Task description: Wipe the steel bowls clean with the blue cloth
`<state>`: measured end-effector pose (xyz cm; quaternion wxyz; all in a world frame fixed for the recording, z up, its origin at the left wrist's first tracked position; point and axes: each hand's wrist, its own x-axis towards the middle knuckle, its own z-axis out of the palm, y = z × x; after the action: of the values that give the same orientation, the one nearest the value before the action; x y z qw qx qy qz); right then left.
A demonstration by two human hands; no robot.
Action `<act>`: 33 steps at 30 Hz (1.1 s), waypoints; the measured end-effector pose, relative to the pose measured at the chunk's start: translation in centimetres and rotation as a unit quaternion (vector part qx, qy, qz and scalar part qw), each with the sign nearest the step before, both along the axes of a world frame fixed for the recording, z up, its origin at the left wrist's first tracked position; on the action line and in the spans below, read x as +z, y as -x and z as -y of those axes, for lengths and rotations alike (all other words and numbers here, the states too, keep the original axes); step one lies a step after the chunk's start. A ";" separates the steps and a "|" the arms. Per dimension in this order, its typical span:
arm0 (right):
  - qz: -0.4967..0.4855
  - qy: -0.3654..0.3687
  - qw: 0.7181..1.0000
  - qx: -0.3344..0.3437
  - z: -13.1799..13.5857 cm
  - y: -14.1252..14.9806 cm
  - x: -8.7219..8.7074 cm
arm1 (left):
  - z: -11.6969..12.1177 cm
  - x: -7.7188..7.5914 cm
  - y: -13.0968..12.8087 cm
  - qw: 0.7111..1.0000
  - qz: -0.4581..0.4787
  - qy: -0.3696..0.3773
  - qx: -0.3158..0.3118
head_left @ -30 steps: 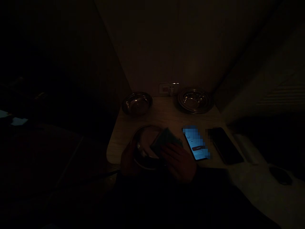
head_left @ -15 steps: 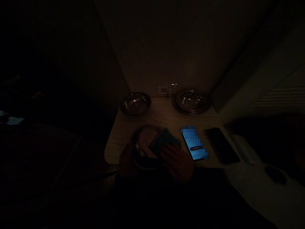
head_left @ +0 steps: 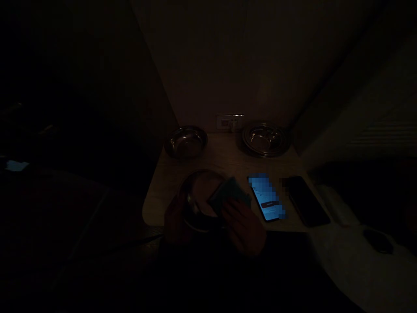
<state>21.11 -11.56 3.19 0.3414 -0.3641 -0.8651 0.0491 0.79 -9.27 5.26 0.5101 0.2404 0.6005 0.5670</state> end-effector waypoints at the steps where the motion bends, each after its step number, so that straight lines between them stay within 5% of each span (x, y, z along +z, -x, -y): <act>1: -0.004 -0.003 1.000 -0.004 0.2 0.2 0.0 | -0.1 0.2 -0.1 1.000 -0.002 0.008 -0.002; 9: -0.050 -0.008 0.999 0.000 -1.4 4.0 1.9 | 0.9 1.1 -0.6 0.999 -0.036 -0.005 -0.013; 17: -0.063 -0.038 0.997 0.008 0.1 3.9 1.8 | 0.7 1.3 -0.5 0.997 -0.067 -0.020 -0.031; 23: -0.098 -0.012 0.994 -0.055 -2.8 3.1 2.5 | 0.9 2.4 -1.2 0.994 -0.091 -0.023 -0.064; 29: -0.086 -0.058 0.995 0.004 -1.7 4.4 2.6 | 0.9 2.0 -0.5 0.990 -0.123 -0.020 -0.065; 33: -0.118 -0.028 0.992 -0.022 -3.9 3.9 3.3 | 0.9 1.8 -0.7 0.987 -0.139 -0.024 -0.080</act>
<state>17.20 -7.62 6.45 0.4519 -0.3653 -0.8117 0.0594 1.51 -10.20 7.03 0.4597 0.3762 0.6305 0.4996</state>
